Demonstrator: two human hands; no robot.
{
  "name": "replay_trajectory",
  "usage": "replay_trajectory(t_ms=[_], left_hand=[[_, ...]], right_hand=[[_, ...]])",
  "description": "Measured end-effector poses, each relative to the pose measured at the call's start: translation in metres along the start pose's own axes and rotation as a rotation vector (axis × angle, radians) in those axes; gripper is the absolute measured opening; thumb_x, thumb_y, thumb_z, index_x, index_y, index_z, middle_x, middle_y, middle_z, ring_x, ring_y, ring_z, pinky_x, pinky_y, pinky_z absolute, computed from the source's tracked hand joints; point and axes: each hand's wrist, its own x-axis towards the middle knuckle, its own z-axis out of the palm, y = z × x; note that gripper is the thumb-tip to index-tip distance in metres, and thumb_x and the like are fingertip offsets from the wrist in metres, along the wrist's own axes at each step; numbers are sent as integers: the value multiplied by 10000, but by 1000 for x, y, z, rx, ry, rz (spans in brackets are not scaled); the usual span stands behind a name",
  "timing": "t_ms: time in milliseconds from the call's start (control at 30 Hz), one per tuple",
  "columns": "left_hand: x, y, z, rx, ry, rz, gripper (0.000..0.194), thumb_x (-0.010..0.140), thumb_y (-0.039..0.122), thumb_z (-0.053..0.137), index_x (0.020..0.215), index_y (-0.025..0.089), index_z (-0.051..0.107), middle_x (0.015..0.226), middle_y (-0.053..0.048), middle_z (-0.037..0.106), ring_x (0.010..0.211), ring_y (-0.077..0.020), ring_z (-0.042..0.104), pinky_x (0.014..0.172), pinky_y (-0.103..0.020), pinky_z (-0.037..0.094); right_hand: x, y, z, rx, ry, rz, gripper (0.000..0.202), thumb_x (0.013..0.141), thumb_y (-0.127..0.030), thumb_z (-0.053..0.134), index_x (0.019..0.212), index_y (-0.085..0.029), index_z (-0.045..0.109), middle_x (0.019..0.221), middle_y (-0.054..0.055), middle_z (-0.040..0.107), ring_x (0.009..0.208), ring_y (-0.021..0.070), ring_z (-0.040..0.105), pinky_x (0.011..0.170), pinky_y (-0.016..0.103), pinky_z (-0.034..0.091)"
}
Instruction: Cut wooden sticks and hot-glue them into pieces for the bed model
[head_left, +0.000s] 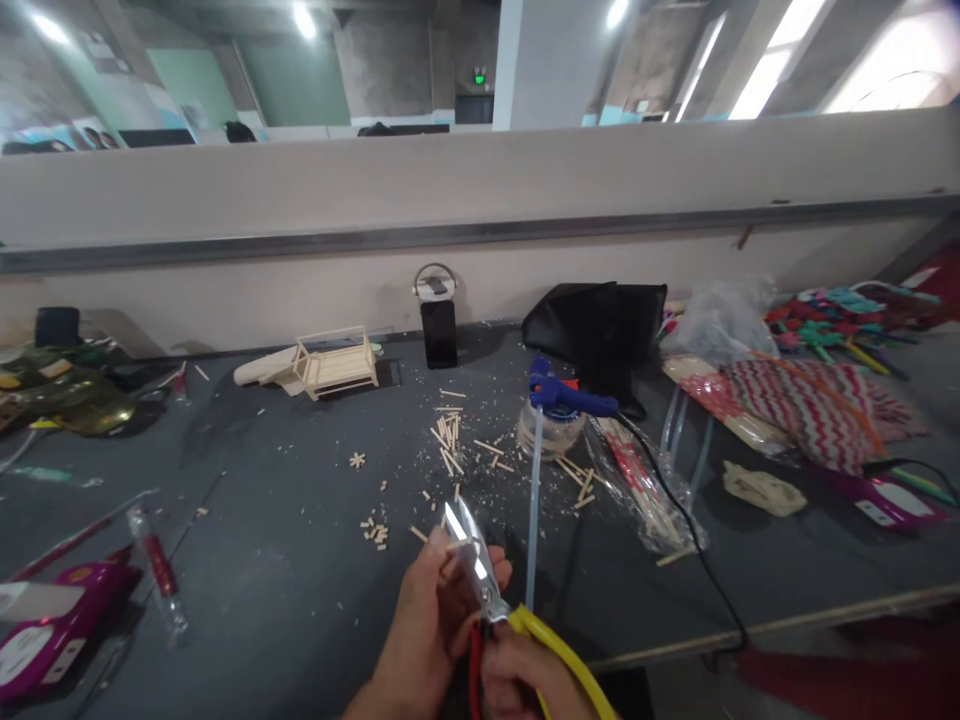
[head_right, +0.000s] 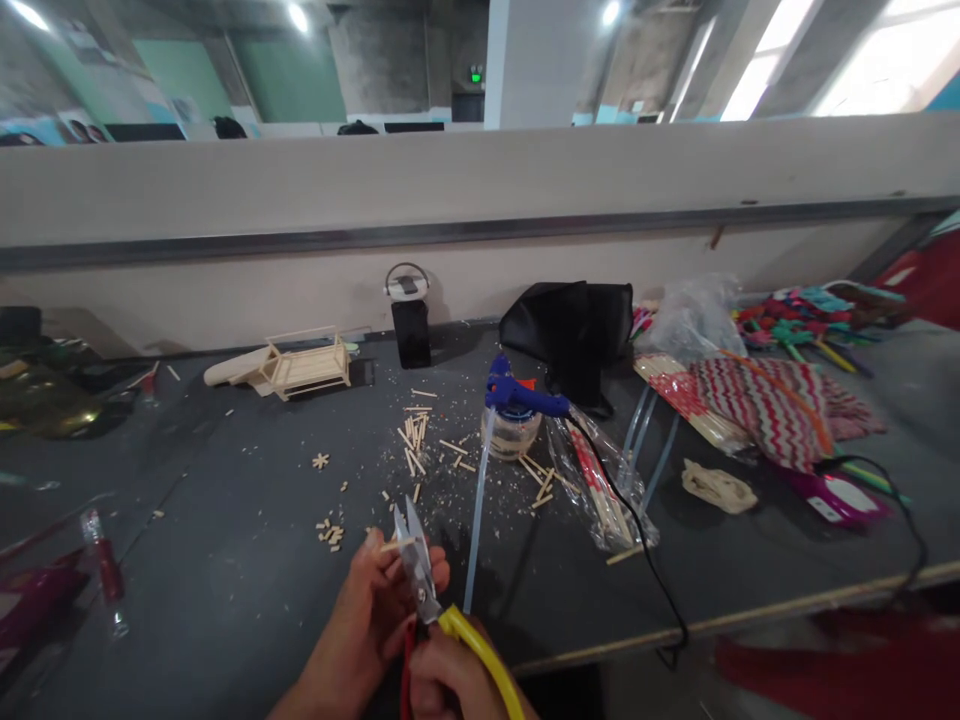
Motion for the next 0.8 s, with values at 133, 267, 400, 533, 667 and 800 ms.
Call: replay_trajectory(t_ms=[133,267,400,533,667,800], left_hand=[[5,10,3,-31,-70,55,418,879,502,540,836,102,653,847,-140,737,710,-177,695,645,-251,551],[15,15,-5,-64,-104,77,271,897,354,560,831,102,636,797,-105,709,666,-152,666,634,-245,549],[20,22,-10,-59,-97,76,163,890,188,543,856,74,654,783,-105,700,692,-162,674,698,-270,565],[21,31,-11,7,-98,128,154,859,146,576,937,70,686,889,-132,736,817,-183,695,804,-277,560],[23,36,-12,109,-86,174,176,791,143,670,959,101,700,921,-122,746,812,-182,697,739,-264,564],[28,37,-13,220,-102,232,236,730,201,747,947,117,702,888,-108,743,730,-170,682,630,-251,539]], right_hand=[[-3,-14,5,72,-76,59,198,704,-341,576,784,-159,577,517,-89,407,414,34,292,441,212,158],[-4,-21,9,134,-64,115,364,676,-380,610,966,-162,591,502,-114,402,391,24,267,421,216,135],[-3,-20,10,157,-43,100,384,667,-415,649,952,-164,592,507,-115,424,382,22,285,393,206,167],[-3,-20,9,228,14,63,428,651,-424,669,977,-158,594,501,-114,425,374,28,280,354,194,206],[-4,-19,8,264,53,55,435,633,-422,691,970,-160,608,500,-110,422,372,29,276,332,181,220],[-3,-17,5,250,47,19,449,627,-452,720,950,-160,613,494,-108,423,368,29,268,319,171,233]])
